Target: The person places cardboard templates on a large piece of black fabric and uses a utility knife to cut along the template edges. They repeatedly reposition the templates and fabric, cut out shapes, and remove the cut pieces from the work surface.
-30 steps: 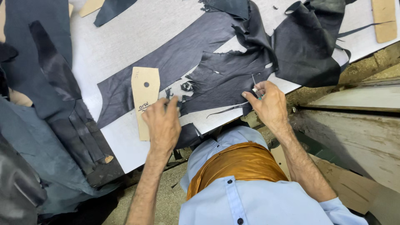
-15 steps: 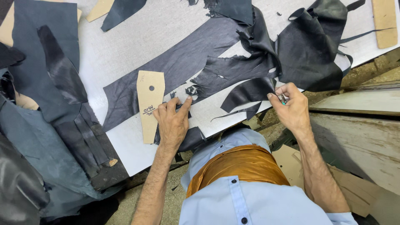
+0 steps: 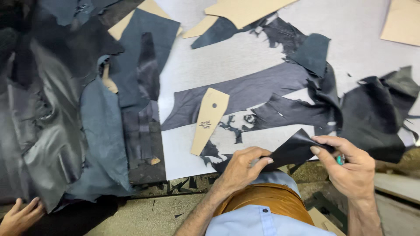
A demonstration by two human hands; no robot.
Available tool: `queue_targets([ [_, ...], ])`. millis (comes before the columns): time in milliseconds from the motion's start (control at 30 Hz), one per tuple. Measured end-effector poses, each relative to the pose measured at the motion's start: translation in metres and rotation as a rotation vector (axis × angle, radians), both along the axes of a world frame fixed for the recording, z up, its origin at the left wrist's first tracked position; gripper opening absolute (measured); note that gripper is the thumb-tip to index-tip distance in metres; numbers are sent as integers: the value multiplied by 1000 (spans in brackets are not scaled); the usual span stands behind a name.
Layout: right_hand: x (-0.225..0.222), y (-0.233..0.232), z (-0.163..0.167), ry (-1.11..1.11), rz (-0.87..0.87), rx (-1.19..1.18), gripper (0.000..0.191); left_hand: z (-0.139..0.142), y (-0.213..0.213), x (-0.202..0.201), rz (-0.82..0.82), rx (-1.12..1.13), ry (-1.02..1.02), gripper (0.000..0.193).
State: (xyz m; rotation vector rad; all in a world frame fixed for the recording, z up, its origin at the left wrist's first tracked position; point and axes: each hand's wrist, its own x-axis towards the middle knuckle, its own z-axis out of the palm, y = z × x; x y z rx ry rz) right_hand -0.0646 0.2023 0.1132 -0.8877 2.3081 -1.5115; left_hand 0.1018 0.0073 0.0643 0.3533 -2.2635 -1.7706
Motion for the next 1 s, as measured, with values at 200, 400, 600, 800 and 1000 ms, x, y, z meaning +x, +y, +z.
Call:
queue_targets([
  [200, 14, -69, -31, -237, 14, 27, 28, 2, -36, 45, 145, 242, -197, 25],
  [400, 19, -149, -37, -158, 46, 202, 31, -5, -105, 64, 239, 152, -201, 29],
  [600, 26, -207, -44, -140, 94, -96, 33, -5, -288, 63, 746, -700, -121, 37],
  [800, 61, -189, -34, -37, -39, 44, 34, -12, -366, 61, 800, -824, -257, 41],
  [1000, 56, -159, -8, 44, -159, -51, 31, 4, -381, 54, 664, -754, -169, 22],
])
